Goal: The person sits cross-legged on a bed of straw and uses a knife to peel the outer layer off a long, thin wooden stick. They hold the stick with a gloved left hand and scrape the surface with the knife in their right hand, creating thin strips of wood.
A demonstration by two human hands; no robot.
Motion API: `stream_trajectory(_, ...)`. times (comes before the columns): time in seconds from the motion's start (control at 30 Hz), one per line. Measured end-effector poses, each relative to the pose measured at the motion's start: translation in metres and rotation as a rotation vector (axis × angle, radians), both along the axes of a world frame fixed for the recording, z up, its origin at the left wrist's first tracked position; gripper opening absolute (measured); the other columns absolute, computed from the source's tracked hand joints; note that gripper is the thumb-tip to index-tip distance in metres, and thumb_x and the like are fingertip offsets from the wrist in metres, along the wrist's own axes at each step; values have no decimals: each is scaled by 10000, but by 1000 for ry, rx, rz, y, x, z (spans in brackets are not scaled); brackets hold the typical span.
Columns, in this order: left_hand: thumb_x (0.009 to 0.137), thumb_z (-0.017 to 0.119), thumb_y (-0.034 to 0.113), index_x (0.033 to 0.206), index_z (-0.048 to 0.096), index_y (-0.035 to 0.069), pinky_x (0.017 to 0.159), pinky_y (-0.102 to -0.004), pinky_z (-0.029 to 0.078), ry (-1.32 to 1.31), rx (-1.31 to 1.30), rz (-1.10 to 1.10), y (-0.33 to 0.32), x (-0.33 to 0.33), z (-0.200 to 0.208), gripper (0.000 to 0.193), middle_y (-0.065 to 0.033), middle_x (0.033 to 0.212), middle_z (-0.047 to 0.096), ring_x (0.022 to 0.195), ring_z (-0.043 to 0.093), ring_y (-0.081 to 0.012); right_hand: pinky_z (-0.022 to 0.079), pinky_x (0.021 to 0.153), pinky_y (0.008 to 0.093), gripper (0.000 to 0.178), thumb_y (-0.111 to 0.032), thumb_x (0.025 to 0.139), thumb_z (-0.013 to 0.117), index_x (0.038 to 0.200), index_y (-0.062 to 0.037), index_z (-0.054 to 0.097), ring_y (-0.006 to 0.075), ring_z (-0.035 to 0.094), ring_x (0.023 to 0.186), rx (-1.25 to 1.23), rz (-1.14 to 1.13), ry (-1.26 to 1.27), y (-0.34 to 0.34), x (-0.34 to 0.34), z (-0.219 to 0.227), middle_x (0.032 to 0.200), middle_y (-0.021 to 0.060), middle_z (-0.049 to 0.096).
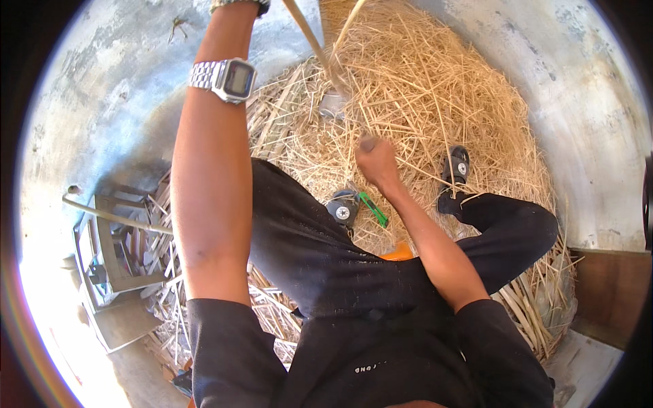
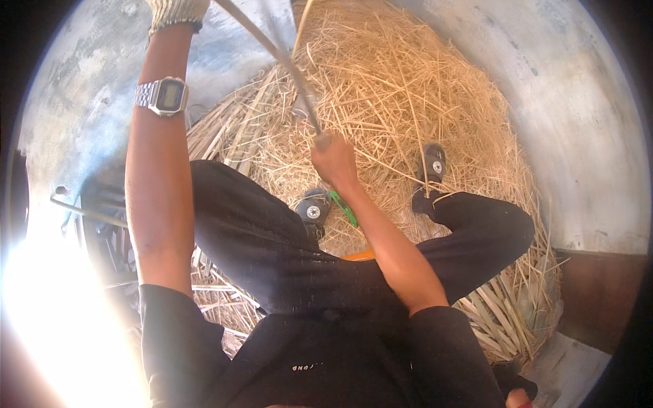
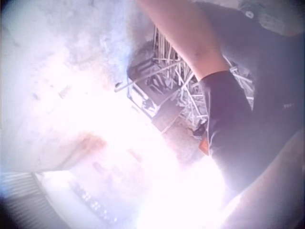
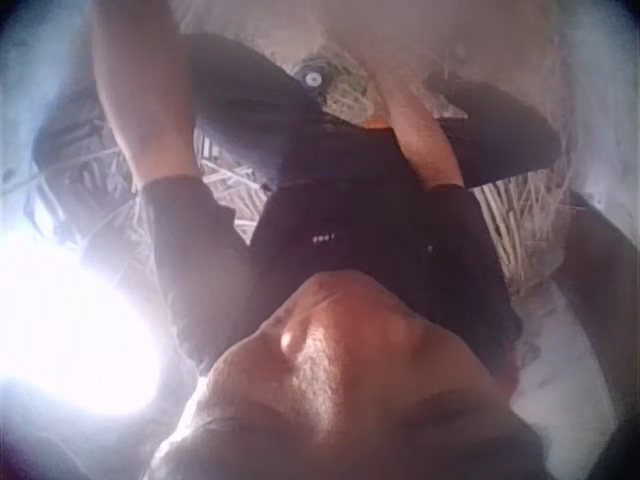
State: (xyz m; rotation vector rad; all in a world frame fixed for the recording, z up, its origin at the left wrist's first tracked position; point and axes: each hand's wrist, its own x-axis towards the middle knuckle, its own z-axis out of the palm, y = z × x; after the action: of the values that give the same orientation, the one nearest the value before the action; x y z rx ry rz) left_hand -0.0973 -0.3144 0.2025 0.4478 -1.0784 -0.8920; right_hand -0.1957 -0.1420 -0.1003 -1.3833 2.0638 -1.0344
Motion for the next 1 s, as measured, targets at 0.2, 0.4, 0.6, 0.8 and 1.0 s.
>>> stream_trajectory(0.2, 988, 426, 649, 560, 355, 237, 287, -275, 204, -66, -111, -117, 6, 6, -10, 598, 73, 425, 294, 299, 255, -88, 433, 446, 373, 132, -100, 830, 611, 764, -1, 551, 197, 526, 479, 384, 169, -687, 16, -25, -58, 600, 119, 528)
stream_trajectory(0.4, 981, 426, 661, 633, 473, 201, 332, -253, 243, -70, -27, -290, -18, -40, -5, 579, 77, 484, 359, 362, 318, -63, 301, 394, 269, 237, -69, 849, 700, 871, -90, 465, 66, 353, 440, 393, 61, -1169, 33, -34, -37, 588, -37, 392)
stream_trajectory(0.6, 1021, 449, 555, 690, 536, 136, 399, -246, 286, -116, -210, 76, -20, -55, -9, 541, 70, 526, 369, 424, 341, -47, 499, 822, 544, 364, -266, 883, 631, 1078, 39, 591, 489, 653, 894, 188, -253, -17, 34, -2, -27, 897, 311, 676)
stream_trajectory(0.8, 992, 511, 570, 683, 538, 157, 366, -239, 276, -61, 38, -158, 34, -58, -1, 517, 80, 505, 380, 394, 358, -51, 514, 872, 472, 285, -202, 849, 645, 1054, -5, 626, 419, 652, 968, 350, 35, 147, 36, -58, 9, 1010, 248, 667)
stream_trajectory(1.0, 993, 506, 571, 703, 565, 168, 371, -228, 285, -233, -361, -71, 60, -90, -13, 500, 69, 537, 455, 418, 393, -53, 433, 437, 317, 215, -207, 864, 708, 868, -2, 642, 145, 549, 498, 625, 339, 556, -38, -106, 232, 660, 79, 614)
